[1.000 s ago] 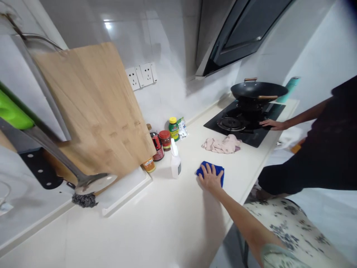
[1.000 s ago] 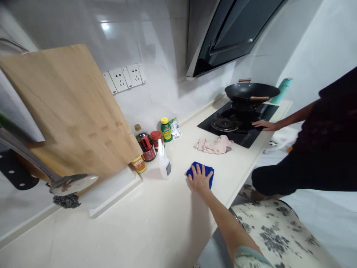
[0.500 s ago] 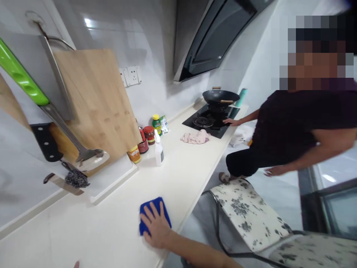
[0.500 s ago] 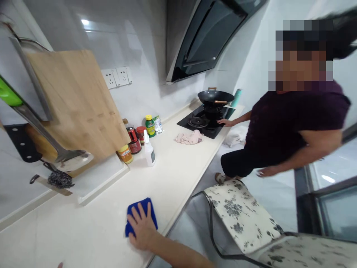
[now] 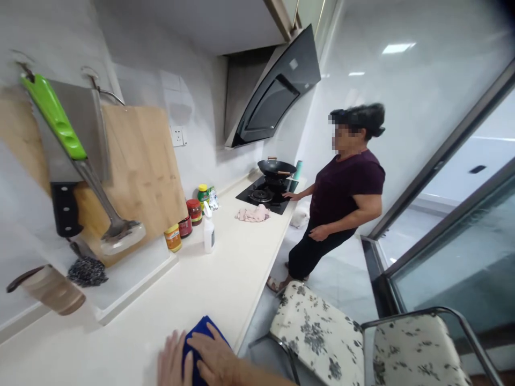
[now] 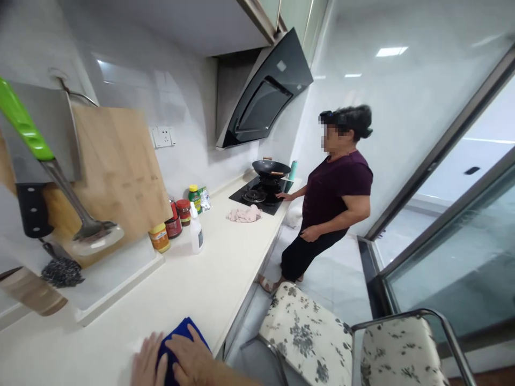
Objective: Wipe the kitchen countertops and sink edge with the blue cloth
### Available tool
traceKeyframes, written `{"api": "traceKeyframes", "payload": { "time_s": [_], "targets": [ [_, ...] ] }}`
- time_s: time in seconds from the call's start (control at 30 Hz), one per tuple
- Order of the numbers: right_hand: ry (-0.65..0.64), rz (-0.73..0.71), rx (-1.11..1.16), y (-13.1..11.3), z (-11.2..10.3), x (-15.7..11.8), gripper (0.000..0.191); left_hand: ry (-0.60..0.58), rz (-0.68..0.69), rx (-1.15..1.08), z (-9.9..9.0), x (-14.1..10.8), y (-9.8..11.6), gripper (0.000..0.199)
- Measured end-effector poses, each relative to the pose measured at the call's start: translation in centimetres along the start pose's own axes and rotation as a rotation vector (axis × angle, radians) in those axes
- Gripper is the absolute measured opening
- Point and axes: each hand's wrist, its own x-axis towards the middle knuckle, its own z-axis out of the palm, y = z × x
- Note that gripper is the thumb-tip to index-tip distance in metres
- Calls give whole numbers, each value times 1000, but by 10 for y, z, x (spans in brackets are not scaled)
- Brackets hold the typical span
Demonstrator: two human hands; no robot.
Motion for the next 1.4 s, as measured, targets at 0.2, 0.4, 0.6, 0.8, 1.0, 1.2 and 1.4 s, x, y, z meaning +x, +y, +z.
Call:
{"api": "traceKeyframes", "payload": {
  "time_s": [0.2, 0.4, 0.6, 0.8, 1.0, 1.2, 1.4],
  "targets": [
    [-73, -68, -312, 3, 9, 4, 67, 15, 118, -24, 44, 15, 29, 51],
    [-51, -122, -371, 4, 22, -10, 62, 32, 217, -42, 54, -22, 11, 52],
    [-89, -183, -155, 1, 16, -23, 64, 80, -53, -41, 38, -42, 53, 62],
    [-24, -49, -121, 28, 9, -16, 61, -5, -143, 64, 20, -58, 59, 59],
    [80, 224, -385, 105, -24, -16, 63, 2, -297, 339, -48, -137, 16, 57],
    [39, 284, -566, 150, -35, -15, 60, -60, -354, 507, -108, -200, -1, 80],
    [20, 446, -599, 138, -11, 42, 59, -67, -266, 566, -111, -201, -5, 106]
  ]
}}
